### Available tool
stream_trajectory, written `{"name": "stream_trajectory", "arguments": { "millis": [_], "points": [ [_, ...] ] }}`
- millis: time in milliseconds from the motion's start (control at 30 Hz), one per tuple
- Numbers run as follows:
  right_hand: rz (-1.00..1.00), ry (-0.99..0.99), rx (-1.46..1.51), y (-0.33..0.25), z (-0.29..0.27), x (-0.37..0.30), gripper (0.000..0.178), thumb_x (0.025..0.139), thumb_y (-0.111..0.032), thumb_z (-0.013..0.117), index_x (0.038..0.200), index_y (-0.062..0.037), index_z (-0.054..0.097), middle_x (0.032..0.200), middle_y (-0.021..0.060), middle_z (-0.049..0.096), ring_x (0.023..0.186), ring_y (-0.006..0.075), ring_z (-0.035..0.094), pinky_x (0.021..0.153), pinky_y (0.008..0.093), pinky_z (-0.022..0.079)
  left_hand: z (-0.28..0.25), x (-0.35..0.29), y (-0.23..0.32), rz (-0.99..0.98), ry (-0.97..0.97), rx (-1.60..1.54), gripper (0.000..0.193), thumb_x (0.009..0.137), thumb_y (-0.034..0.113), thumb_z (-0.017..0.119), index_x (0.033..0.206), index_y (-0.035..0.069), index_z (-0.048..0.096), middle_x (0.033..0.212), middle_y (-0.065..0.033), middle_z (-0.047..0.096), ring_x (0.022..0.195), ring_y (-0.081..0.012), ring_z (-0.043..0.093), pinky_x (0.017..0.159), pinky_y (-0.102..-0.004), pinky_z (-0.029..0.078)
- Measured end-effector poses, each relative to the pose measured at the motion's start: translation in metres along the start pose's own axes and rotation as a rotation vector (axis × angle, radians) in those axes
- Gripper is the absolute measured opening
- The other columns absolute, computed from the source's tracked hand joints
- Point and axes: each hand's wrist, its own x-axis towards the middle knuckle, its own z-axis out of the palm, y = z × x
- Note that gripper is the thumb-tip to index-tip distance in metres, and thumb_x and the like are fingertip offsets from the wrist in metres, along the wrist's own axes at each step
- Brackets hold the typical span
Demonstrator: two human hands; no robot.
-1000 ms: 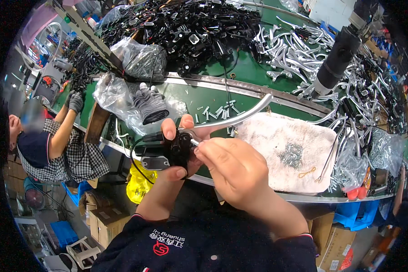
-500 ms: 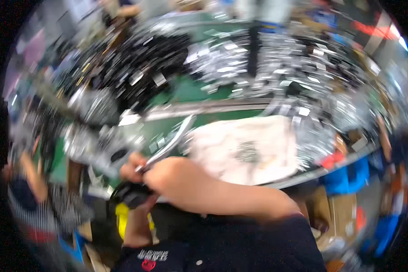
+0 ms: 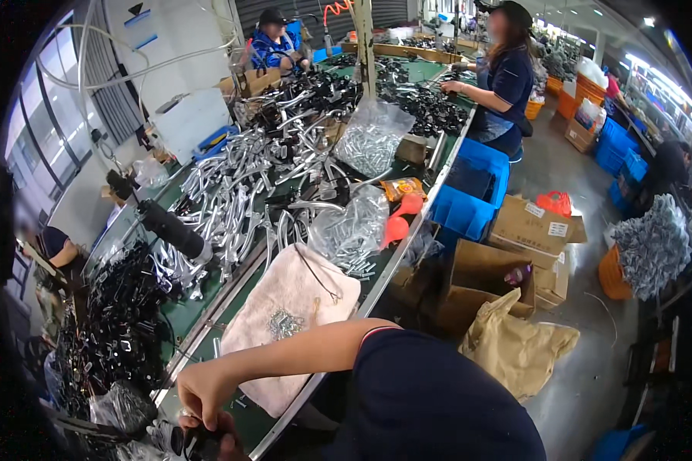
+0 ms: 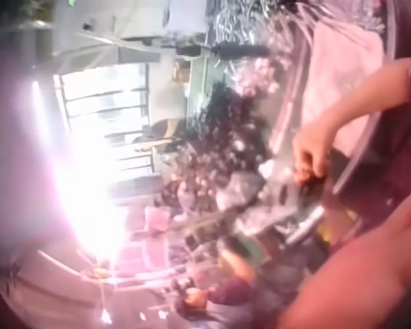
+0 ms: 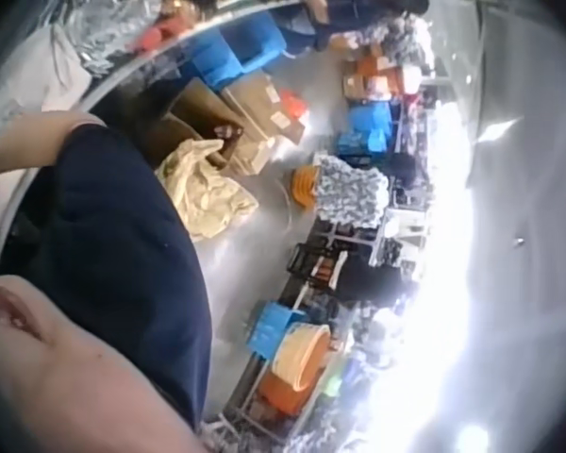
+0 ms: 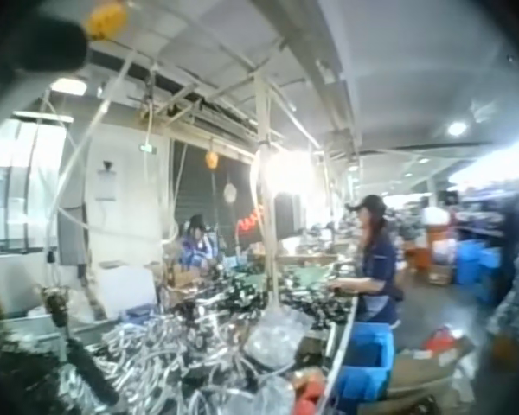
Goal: The person assembles brake levers by attaching a silver lever to a black mount, inserting a pin through the hinge, and securing it with a small clip by hand.
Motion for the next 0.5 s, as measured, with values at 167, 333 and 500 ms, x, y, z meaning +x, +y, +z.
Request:
{"name": "stream_trajectory", "arguments": {
  "millis": [167, 333, 500],
  "points": [
    [0.016, 0.201, -0.356, 0.020, -0.002, -0.007, 0.038, 0.049, -0.027, 0.076, 0.065, -0.0004, 0.055, 0.066, 0.0113, 0.057, 0.066, 0.0240, 0.058, 0.055, 0.0308, 0.043, -0.004, -0.003, 0.002, -0.026, -0.002, -0.017, 0.051, 0.054, 0.015, 0.075, 0.090, 0.013, 0.040, 0.093, -0.0073, 0.040, 0.084, -0.0174, 0.043, 0.074, -0.0282, 0.036],
    [0.015, 0.019, -0.576, 0.008, 0.002, -0.013, 0.055, 0.058, -0.050, 0.068, 0.082, -0.0035, 0.051, 0.076, 0.0152, 0.057, 0.079, 0.0307, 0.056, 0.067, 0.0357, 0.042, -0.002, -0.007, 0.008, -0.035, -0.013, -0.041, 0.052, 0.053, 0.016, 0.074, 0.091, 0.013, 0.039, 0.092, -0.0069, 0.040, 0.084, -0.0175, 0.043, 0.074, -0.0283, 0.036],
    [0.232, -0.202, -0.511, 0.012, 0.007, -0.021, 0.056, 0.068, -0.055, 0.057, 0.070, 0.0003, 0.054, 0.071, 0.0190, 0.057, 0.071, 0.0330, 0.055, 0.062, 0.0378, 0.041, 0.001, -0.018, 0.012, -0.054, -0.042, -0.083, 0.053, 0.052, 0.016, 0.074, 0.092, 0.013, 0.038, 0.092, -0.0065, 0.039, 0.084, -0.0175, 0.043, 0.075, -0.0284, 0.036]
  ]
}}
